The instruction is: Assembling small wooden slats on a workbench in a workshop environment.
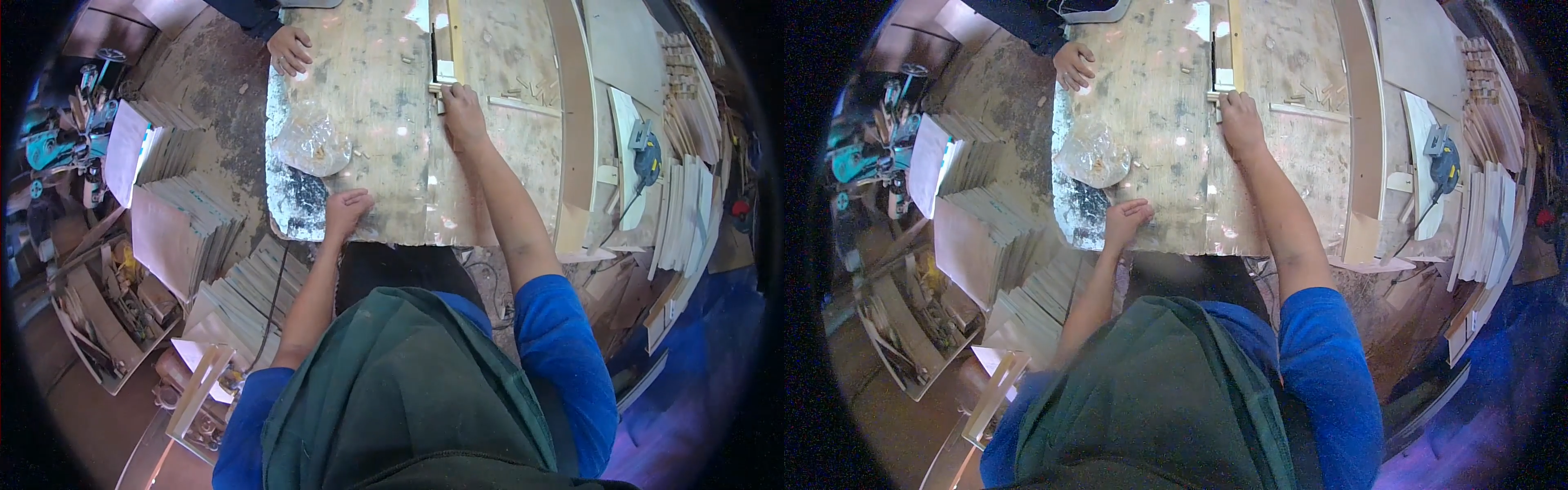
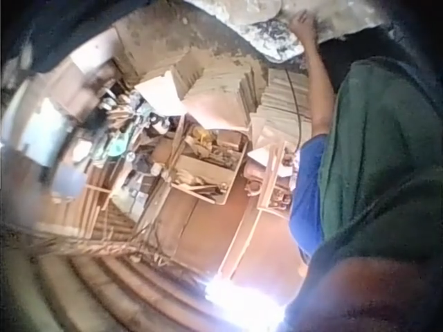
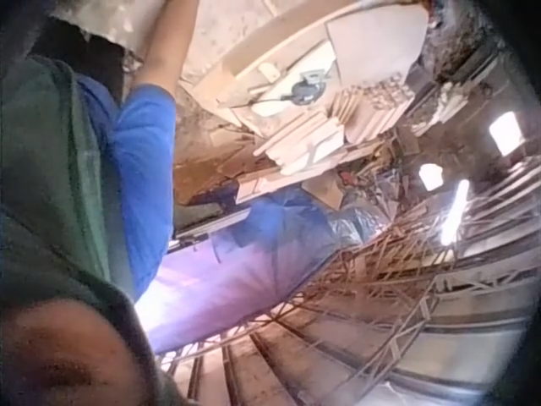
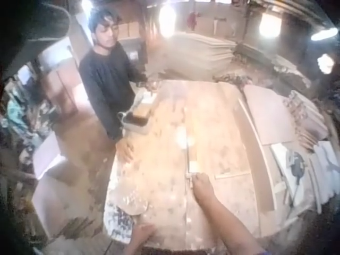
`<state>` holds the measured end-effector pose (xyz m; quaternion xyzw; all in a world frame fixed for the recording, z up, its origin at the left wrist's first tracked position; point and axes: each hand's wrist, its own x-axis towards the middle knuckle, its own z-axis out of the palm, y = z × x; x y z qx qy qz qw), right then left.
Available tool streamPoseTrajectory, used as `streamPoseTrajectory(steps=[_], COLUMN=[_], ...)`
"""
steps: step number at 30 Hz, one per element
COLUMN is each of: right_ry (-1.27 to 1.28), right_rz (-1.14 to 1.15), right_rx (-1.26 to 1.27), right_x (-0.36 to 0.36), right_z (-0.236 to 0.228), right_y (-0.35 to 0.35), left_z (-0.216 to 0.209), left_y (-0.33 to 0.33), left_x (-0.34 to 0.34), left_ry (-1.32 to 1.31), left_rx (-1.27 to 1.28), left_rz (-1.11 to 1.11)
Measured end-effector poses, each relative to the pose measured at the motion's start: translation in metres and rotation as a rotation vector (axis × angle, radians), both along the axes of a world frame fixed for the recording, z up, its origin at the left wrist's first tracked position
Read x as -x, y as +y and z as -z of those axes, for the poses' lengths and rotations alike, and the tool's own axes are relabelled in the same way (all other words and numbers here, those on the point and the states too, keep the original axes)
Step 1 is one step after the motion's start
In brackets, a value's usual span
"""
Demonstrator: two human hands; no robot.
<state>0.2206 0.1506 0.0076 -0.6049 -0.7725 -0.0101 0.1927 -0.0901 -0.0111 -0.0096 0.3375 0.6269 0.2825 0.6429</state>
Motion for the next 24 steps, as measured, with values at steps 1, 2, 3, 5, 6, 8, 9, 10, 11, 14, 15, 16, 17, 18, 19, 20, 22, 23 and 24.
streamPoseTrajectory(steps=[1, 2, 3, 5, 6, 8, 9, 10, 11, 14, 15, 16, 17, 18, 19, 20, 22, 23, 24], right_ry=[0.009, 0.018, 0.018, 0.018, 0.017, 0.021, 0.021, 0.019, 0.018, 0.011, 0.011, 0.021, 0.031, 0.031, 0.029, 0.027, 0.029, 0.034, 0.034], right_rz=[-0.012, -0.024, -0.025, -0.009, -0.010, -0.009, -0.011, -0.010, -0.009, -0.021, -0.023, -0.021, -0.019, -0.021, -0.015, -0.010, -0.018, -0.023, -0.022], right_rx=[-0.005, -0.010, -0.011, 0.001, 0.001, 0.001, 0.001, 0.005, 0.008, 0.028, 0.028, 0.019, 0.010, 0.011, 0.013, 0.015, 0.013, 0.012, 0.012], right_x=[0.001, 0.001, 0.001, 0.001, 0.001, 0.001, 0.001, 0.000, 0.000, -0.002, -0.002, -0.002, -0.002, -0.002, -0.002, -0.003, 0.000, 0.001, -0.001], right_z=[-0.001, -0.003, -0.003, -0.003, -0.003, -0.004, -0.004, -0.004, -0.004, -0.003, -0.003, -0.003, -0.003, -0.004, -0.004, -0.004, -0.007, -0.008, -0.007], right_y=[0.001, 0.002, 0.003, 0.005, 0.005, 0.006, 0.007, 0.009, 0.010, 0.015, 0.015, 0.015, 0.015, 0.016, 0.017, 0.017, 0.020, 0.021, 0.021], left_z=[0.003, 0.006, 0.006, 0.008, 0.007, 0.006, 0.005, 0.005, 0.004, 0.003, 0.002, 0.002, 0.002, 0.001, 0.001, 0.001, 0.002, 0.002, 0.002], left_y=[-0.001, -0.002, -0.002, -0.002, -0.002, -0.004, -0.005, -0.005, -0.005, -0.006, -0.007, -0.008, -0.008, -0.008, -0.008, -0.007, -0.008, -0.009, -0.008], left_x=[0.001, 0.003, 0.003, 0.002, 0.001, 0.001, 0.000, 0.000, -0.001, -0.002, -0.002, -0.003, -0.003, -0.003, -0.003, -0.004, -0.003, -0.002, -0.003], left_ry=[0.000, -0.006, -0.013, 0.003, 0.019, 0.021, 0.022, 0.022, 0.008, -0.003, -0.002, -0.002, -0.004, -0.006, -0.005, -0.006, -0.010, -0.011, -0.012], left_rx=[-0.002, -0.022, -0.042, -0.035, -0.026, -0.046, -0.067, -0.067, -0.058, -0.060, -0.069, -0.068, -0.066, -0.063, -0.062, -0.063, -0.066, -0.061, -0.055], left_rz=[-0.004, -0.008, -0.008, 0.000, 0.010, 0.007, 0.005, 0.003, -0.008, -0.027, -0.035, -0.037, -0.042, -0.048, -0.049, -0.050, -0.057, -0.061, -0.061])
